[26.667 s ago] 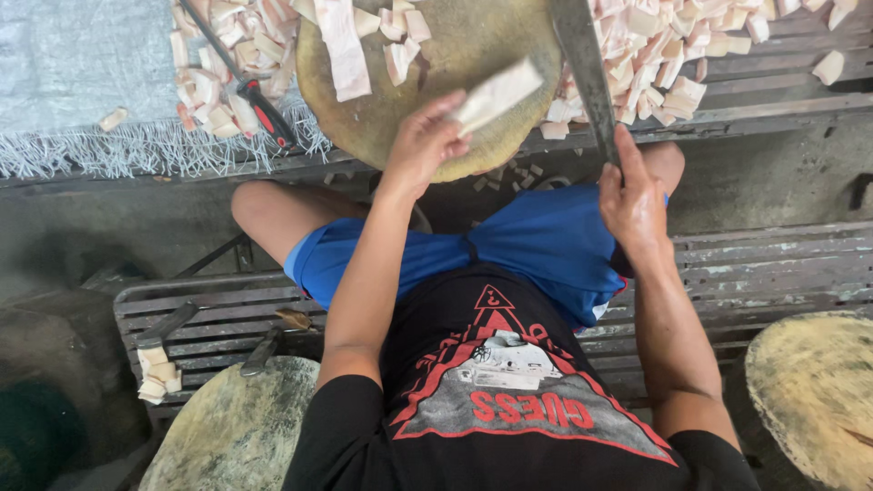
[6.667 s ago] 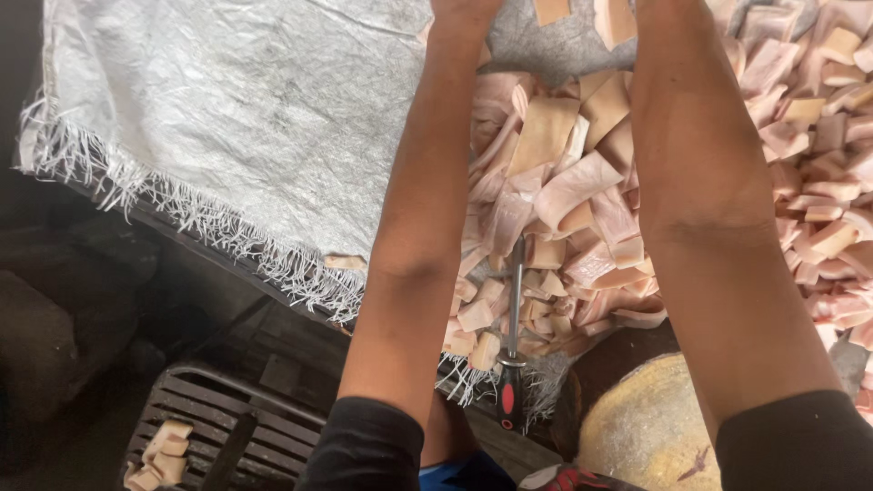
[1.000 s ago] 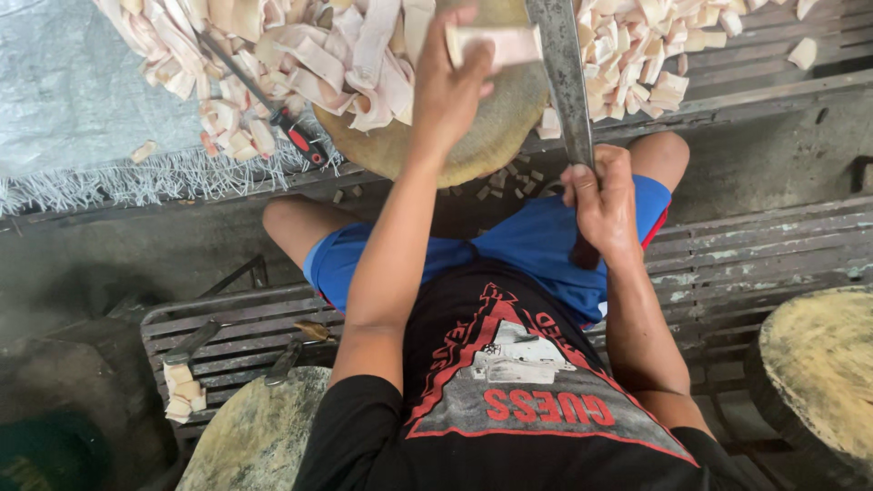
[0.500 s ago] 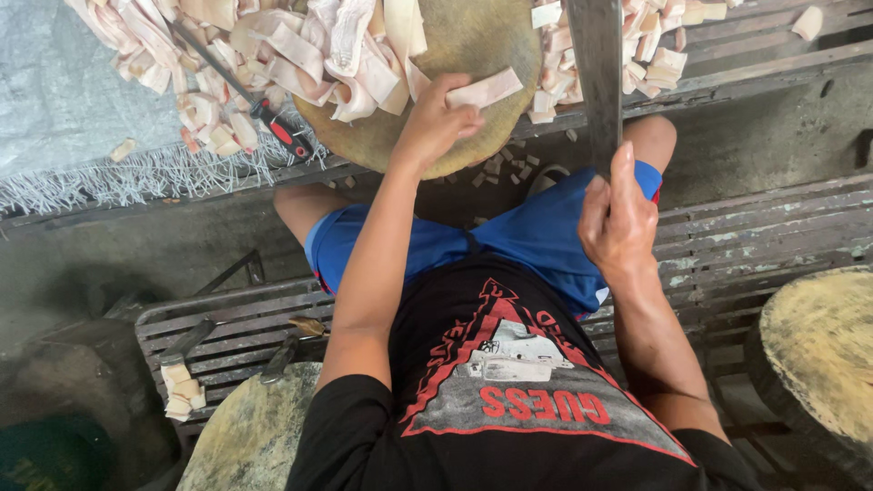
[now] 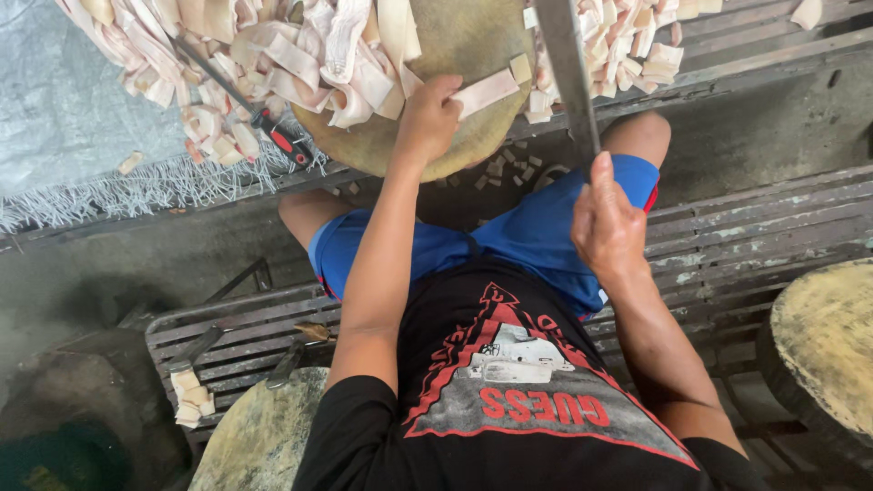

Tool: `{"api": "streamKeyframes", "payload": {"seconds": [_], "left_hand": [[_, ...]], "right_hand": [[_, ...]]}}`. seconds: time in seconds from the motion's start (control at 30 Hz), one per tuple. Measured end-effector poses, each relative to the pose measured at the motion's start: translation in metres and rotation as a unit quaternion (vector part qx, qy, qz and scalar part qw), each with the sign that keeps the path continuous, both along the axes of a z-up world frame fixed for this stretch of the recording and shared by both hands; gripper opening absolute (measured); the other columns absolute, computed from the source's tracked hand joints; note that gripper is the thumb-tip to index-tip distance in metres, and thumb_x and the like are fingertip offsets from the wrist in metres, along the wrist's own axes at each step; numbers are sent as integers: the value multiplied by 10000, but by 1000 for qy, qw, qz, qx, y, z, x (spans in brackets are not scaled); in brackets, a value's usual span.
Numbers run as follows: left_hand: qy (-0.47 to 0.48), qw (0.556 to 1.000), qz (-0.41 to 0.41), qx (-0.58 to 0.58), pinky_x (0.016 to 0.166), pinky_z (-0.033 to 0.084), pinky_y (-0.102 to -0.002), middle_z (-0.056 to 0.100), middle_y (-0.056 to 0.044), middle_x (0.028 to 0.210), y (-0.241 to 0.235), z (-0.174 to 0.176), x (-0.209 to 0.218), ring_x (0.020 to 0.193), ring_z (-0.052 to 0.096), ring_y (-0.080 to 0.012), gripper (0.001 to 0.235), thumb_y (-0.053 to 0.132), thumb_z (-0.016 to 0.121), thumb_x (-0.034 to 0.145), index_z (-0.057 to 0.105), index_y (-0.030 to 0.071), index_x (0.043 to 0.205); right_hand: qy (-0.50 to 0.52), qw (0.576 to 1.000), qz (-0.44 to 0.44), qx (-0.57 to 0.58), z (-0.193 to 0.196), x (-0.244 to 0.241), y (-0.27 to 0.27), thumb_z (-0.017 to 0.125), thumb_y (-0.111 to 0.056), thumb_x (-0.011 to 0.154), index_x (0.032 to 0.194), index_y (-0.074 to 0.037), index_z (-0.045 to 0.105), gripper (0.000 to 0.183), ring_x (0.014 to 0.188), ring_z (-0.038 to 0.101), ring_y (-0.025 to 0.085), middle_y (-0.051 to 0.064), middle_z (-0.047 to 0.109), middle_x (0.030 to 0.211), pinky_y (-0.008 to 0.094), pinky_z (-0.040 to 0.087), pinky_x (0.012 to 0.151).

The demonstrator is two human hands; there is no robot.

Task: The person sits cross-legged and uses a large knife to chop strips of pork skin into small pieces on a round wooden cutting board. They repeatedly gather the chopped pieces and move them to a pile on the side.

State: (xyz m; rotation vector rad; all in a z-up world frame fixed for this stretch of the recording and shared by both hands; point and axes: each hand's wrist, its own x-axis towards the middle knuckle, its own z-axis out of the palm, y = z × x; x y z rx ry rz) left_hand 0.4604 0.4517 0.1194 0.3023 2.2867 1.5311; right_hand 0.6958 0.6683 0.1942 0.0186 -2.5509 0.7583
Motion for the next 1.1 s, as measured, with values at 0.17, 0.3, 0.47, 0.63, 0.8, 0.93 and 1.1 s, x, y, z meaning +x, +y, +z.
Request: {"api": "streamKeyframes", "payload": {"seconds": [0.17,0.3,0.47,0.63,0.8,0.93,1.1], "left_hand": [[57,998,15,-37,735,603,-347,755,-156,1094,-4,-6,1,845,770,-258,317,84,691,881,681,-5,1185],[65,997,14,-35,704,594,-344,770,-161,1023,-2,-10,2,795,757,-242,268,60,736,862,697,-15,1116],[-45,997,38,39,595,607,-318,764,-167,949,18,-10,-3,687,751,-196,258,27,730,845,666,-28,1089],[20,999,30,-12,576,588,-328,756,-154,914,22,-1,-6,653,746,-187,245,55,758,825,660,-18,1037],[33,998,2,-47,728,577,-392,761,-171,897,17,8,-5,764,760,-256,284,148,777,868,648,6,1077],[167,981,-3,-95,839,558,-458,744,-203,1059,4,23,1,987,708,-362,273,112,759,888,660,29,1128],[288,916,85,-267,910,509,-504,668,-159,1226,-15,38,-10,1067,669,-368,363,177,747,922,600,80,1239]], "right_hand": [[-169,983,19,68,-4,-12,-9,664,24,881,1513,0,492,656,601,632,400,206,673,816,494,493,533],[-99,995,8,22,7,-5,2,640,37,998,1565,24,438,601,666,640,391,200,642,821,489,510,606],[-23,1000,10,11,4,-2,-3,626,70,1025,1572,41,407,590,659,643,373,198,636,832,469,518,604],[-156,984,18,82,-5,-11,-9,674,44,872,1519,6,491,673,573,620,398,192,649,774,491,497,530],[-68,997,-20,9,5,7,-3,614,12,1035,1561,-19,456,550,667,664,389,196,647,835,493,525,601],[-101,995,19,10,2,3,-15,610,6,1008,1564,-1,420,588,636,649,402,230,643,816,497,528,586],[-224,974,13,-18,-3,-6,-11,647,-28,973,1548,32,391,633,633,657,456,265,656,757,532,511,573]]}}
